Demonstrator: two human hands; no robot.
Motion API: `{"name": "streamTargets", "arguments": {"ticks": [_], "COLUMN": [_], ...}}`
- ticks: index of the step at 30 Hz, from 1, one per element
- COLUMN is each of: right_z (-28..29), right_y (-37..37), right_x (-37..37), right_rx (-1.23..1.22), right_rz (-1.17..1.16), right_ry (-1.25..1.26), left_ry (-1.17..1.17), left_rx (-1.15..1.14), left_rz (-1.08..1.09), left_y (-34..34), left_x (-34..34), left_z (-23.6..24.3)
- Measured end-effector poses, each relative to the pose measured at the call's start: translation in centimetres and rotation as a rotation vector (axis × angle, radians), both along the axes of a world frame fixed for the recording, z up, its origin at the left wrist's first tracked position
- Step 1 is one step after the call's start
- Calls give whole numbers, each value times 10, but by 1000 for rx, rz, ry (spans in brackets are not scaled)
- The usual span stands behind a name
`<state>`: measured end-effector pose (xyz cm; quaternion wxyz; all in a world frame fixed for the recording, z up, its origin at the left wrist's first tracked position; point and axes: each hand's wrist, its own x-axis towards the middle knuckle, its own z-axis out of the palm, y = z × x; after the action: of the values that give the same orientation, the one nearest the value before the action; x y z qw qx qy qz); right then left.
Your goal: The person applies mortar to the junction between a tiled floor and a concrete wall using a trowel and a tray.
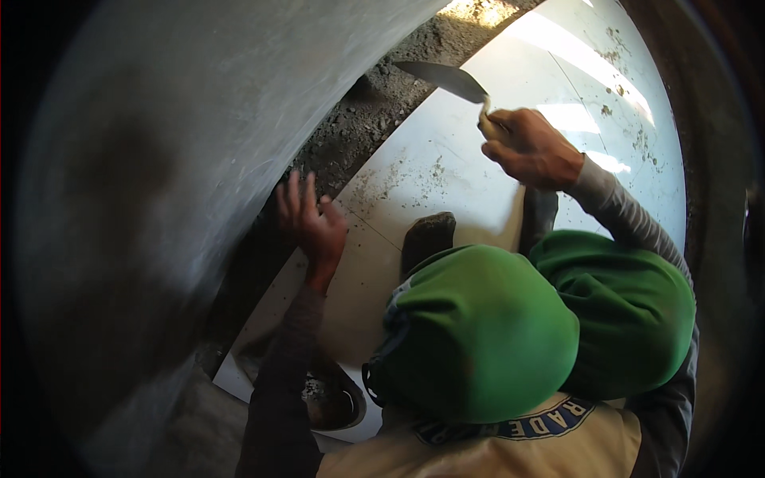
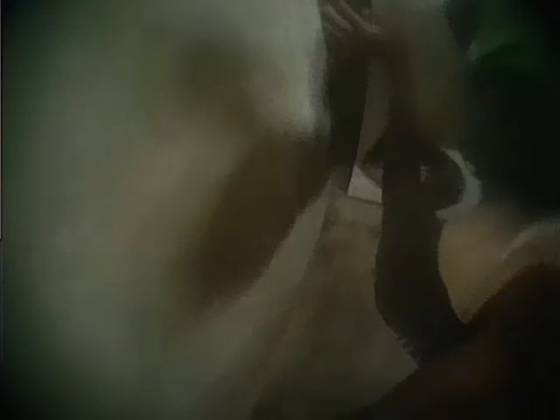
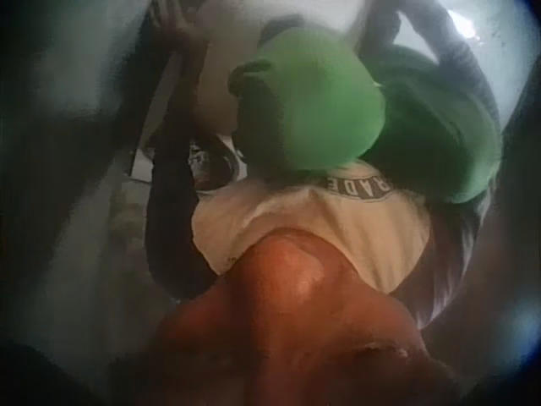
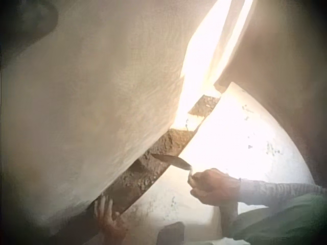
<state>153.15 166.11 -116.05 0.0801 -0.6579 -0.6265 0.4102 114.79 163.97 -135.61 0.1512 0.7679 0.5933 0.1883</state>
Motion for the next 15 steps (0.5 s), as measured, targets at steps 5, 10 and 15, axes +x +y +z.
{"name": "streamTargets", "arguments": {"ticks": [5, 10, 15], "right_z": [10, 40, 14], "right_y": [21, 20, 66], "right_x": [37, 117, 295], "right_rx": [-52, -86, 53], "right_rz": [-19, -147, -250], "right_ry": [-172, -197, -558], "left_ry": [-347, 68, 259], "left_rx": [-79, -142, -244], "left_rz": [-332, -373, -199], "left_y": [48, 57, 38], "left_x": [151, 196, 142], "left_z": [20, 22, 57]}}
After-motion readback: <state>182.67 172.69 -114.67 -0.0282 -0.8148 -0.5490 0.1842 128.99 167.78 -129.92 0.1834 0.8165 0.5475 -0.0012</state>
